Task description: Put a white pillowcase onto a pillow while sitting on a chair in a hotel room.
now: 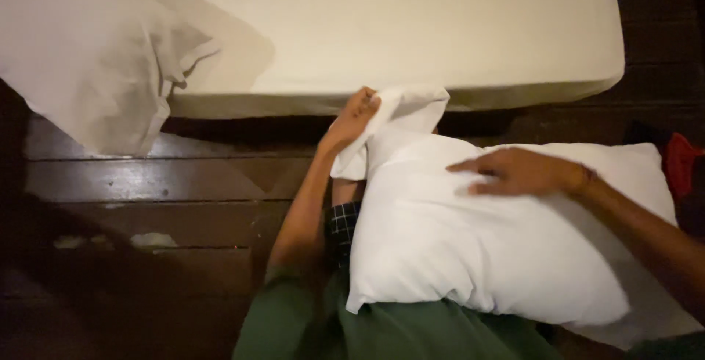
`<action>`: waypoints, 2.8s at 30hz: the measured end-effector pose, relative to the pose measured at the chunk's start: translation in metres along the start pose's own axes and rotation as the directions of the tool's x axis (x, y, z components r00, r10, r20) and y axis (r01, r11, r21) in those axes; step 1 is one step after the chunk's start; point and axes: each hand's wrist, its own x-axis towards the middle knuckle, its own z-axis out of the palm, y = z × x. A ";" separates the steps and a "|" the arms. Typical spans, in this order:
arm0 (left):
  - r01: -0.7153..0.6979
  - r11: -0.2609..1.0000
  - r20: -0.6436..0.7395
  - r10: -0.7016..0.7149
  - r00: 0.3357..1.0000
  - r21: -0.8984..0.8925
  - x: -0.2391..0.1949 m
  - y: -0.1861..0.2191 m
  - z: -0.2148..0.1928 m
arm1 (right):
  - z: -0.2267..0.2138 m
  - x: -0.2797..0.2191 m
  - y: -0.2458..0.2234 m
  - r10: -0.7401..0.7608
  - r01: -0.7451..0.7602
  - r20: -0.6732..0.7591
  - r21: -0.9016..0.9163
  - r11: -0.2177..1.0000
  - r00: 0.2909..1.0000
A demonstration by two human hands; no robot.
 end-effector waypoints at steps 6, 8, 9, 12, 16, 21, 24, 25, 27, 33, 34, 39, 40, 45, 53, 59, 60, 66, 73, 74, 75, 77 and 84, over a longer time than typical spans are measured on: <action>-0.034 0.999 0.090 0.036 0.995 -0.029 -0.030 0.035 0.009 | -0.005 0.100 0.081 -0.001 -0.020 -0.193 -0.108 0.994 0.981; -0.026 0.998 0.120 0.034 0.992 -0.066 -0.030 0.034 0.007 | -0.007 0.127 0.081 0.046 -0.050 -0.056 -0.082 0.995 0.997; -0.021 0.994 0.159 0.037 0.987 -0.104 -0.030 0.032 0.008 | -0.006 0.139 0.082 0.096 -0.092 0.078 -0.059 0.994 0.992; 0.021 0.984 0.235 0.021 0.972 -0.177 -0.035 0.070 0.018 | 0.001 0.183 0.094 0.087 -0.084 0.161 -0.027 0.996 0.983; 0.028 0.983 0.300 0.029 0.954 -0.182 -0.034 0.052 0.018 | 0.026 0.215 0.077 0.063 -0.073 0.117 0.082 0.994 0.991; -0.063 0.991 0.337 0.020 0.941 0.115 -0.074 0.075 0.011 | 0.059 0.213 0.081 0.074 -0.057 -0.033 0.356 0.933 0.997; -0.039 0.990 0.233 0.007 0.972 0.132 -0.100 0.033 0.004 | 0.068 0.203 0.110 0.108 -0.004 -0.205 0.450 0.893 0.973; -0.035 0.991 0.233 0.004 0.972 0.131 -0.107 0.028 0.000 | 0.073 0.212 0.121 0.108 -0.006 -0.201 0.451 0.892 0.973; 0.080 0.968 0.130 -0.114 0.985 0.236 -0.119 0.017 -0.008 | 0.082 0.228 0.144 0.109 0.043 -0.299 0.461 0.886 0.948; 0.122 0.982 0.091 -0.136 0.987 0.146 -0.156 0.013 0.002 | 0.090 0.234 0.159 0.050 0.199 -0.455 0.482 0.853 0.889; 0.129 0.981 0.087 -0.142 0.986 0.143 -0.162 0.018 0.003 | 0.091 0.241 0.166 0.048 0.197 -0.449 0.484 0.853 0.892; 0.134 0.991 0.203 -0.133 0.970 0.008 -0.196 0.019 -0.015 | 0.070 0.233 0.160 0.106 0.362 -0.750 0.432 0.826 0.653; 0.136 0.991 0.200 -0.136 0.970 0.011 -0.207 0.019 -0.020 | 0.073 0.237 0.173 0.103 0.365 -0.749 0.433 0.824 0.655; 0.245 0.964 0.099 -0.236 0.967 -0.100 -0.233 0.002 -0.027 | 0.063 0.229 0.159 0.115 0.242 -0.627 0.455 0.857 0.771; 0.348 0.892 -0.203 -0.298 0.933 0.289 -0.194 0.010 -0.021 | 0.034 0.212 0.103 0.041 0.049 -0.409 0.206 0.977 0.911; 0.368 0.799 -0.141 -0.343 0.928 0.476 -0.077 0.016 -0.001 | 0.039 0.220 0.106 -0.049 0.104 -0.351 0.141 0.985 0.935; 0.379 0.759 -0.100 -0.388 0.916 0.529 -0.051 0.005 0.005 | 0.041 0.224 0.112 -0.063 0.119 -0.354 0.137 0.983 0.933; 0.449 0.580 -0.178 -0.463 0.868 0.680 0.060 -0.118 0.035 | 0.040 0.189 0.083 -0.124 0.219 -0.317 0.287 0.932 0.941; 0.398 0.488 -0.240 -0.354 0.904 0.777 0.077 -0.136 0.034 | 0.039 0.185 0.083 -0.279 0.374 -0.290 0.356 0.856 0.915; 0.416 0.537 -0.267 -0.336 0.903 0.733 0.077 -0.131 0.032 | 0.037 0.182 0.081 -0.315 0.403 -0.280 0.359 0.842 0.907; 0.431 0.586 -0.293 -0.319 0.901 0.687 0.076 -0.125 0.030 | 0.036 0.179 0.078 -0.351 0.432 -0.271 0.361 0.826 0.897; 0.394 0.624 -0.267 -0.290 0.919 0.675 0.067 -0.105 0.031 | 0.042 0.185 0.080 -0.389 0.474 -0.286 0.350 0.808 0.876; 0.240 0.715 -0.165 -0.174 0.971 0.657 0.046 -0.021 0.048 | 0.044 0.183 0.069 -0.426 0.507 -0.304 0.274 0.817 0.852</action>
